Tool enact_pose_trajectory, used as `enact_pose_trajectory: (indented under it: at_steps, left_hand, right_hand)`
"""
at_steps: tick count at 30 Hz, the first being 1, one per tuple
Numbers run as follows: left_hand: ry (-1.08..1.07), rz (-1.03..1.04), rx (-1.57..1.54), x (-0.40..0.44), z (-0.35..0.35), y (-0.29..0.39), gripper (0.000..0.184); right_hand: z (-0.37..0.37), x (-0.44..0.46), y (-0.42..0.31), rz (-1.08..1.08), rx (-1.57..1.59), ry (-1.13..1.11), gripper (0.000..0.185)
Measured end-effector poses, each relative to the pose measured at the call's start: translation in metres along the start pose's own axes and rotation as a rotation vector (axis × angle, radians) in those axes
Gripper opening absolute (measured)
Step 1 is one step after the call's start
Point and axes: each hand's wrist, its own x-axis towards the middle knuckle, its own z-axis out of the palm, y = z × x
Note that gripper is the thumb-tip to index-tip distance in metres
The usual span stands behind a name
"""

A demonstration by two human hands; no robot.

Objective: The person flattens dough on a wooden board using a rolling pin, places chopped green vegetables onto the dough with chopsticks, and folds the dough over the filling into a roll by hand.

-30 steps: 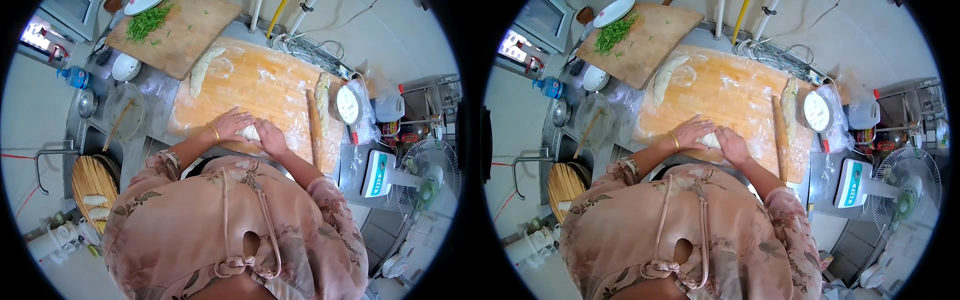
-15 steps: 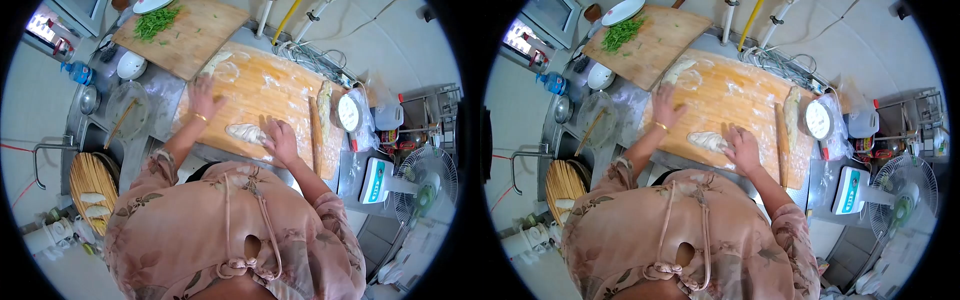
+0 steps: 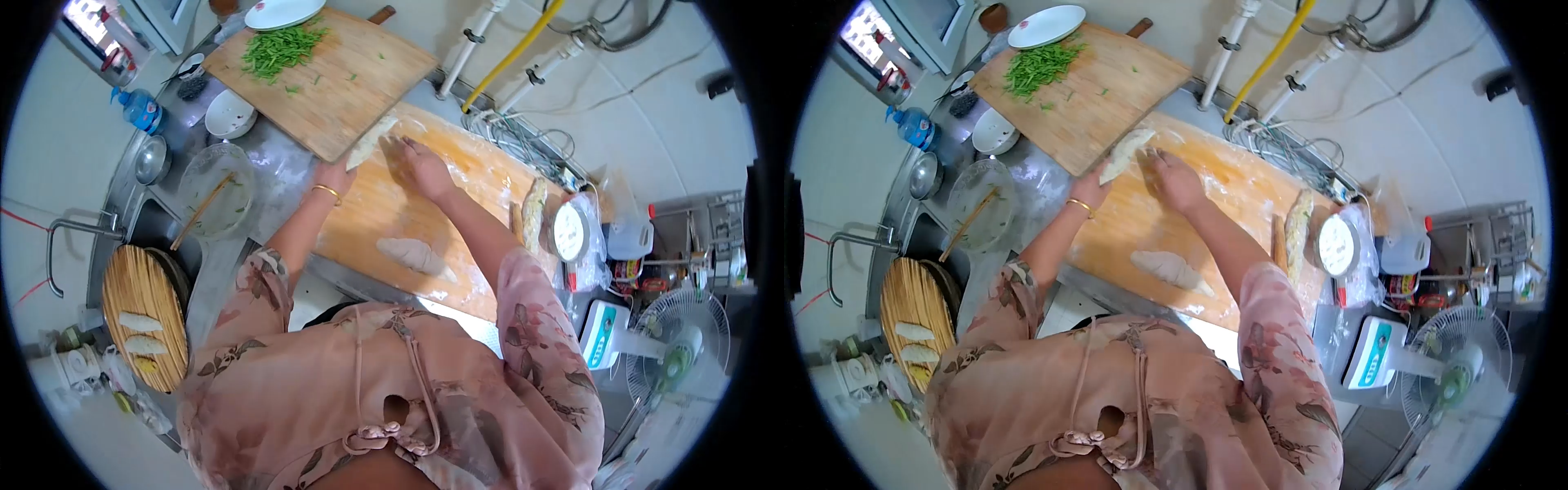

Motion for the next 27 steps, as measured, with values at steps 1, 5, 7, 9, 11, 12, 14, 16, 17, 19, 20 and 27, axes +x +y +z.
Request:
enact_pose_trajectory:
  at_steps: [1,5,7,9,11,12,14,16,17,19,20,27]
  left_hand:
    - [0.032,0.055,0.021,-0.003,-0.005,0.002,0.069]
    - [0.142,-0.060,-0.056,-0.023,-0.027,0.027,0.064]
    - [0.149,-0.154,-0.007,-0.041,-0.031,0.033,0.063]
    - [0.102,-0.247,-0.006,-0.041,-0.033,0.033,0.059]
    - [0.002,-0.343,-0.060,-0.038,-0.027,0.029,0.054]
    - [0.061,-0.316,-0.101,-0.035,-0.018,0.022,0.051]
    - [0.171,-0.261,-0.185,-0.026,0.002,0.000,0.045]
    - [0.046,-0.118,-0.296,-0.031,-0.025,-0.004,0.043]
    - [-0.019,-0.049,-0.358,-0.034,-0.039,-0.001,0.042]
    - [-0.191,0.060,-0.372,-0.042,-0.054,0.005,0.044]
    - [-0.280,0.112,-0.380,-0.051,-0.054,0.008,0.045]
    - [-0.134,0.207,-0.283,-0.073,-0.051,0.020,0.055]
  right_hand:
    - [0.009,0.018,0.006,-0.039,-0.026,0.016,0.048]
    - [0.024,0.085,0.005,0.080,-0.209,-0.283,0.044]
    - [0.047,0.098,0.024,-0.098,-0.414,-0.305,0.043]
    - [0.059,0.106,0.031,-0.168,-0.509,-0.369,0.042]
    - [0.054,0.110,0.024,-0.135,-0.494,-0.488,0.041]
    - [0.051,0.110,0.022,-0.092,-0.444,-0.507,0.042]
    - [0.046,0.104,0.021,-0.002,-0.340,-0.549,0.043]
    - [0.010,0.074,0.006,0.137,-0.098,-0.550,0.046]
    - [-0.002,0.053,0.001,0.210,0.020,-0.552,0.048]
    - [0.002,0.006,0.000,0.226,-0.012,-0.490,0.052]
    - [0.006,-0.016,-0.003,0.234,-0.023,-0.463,0.055]
    - [0.017,-0.066,0.010,0.137,0.256,-0.043,0.037]
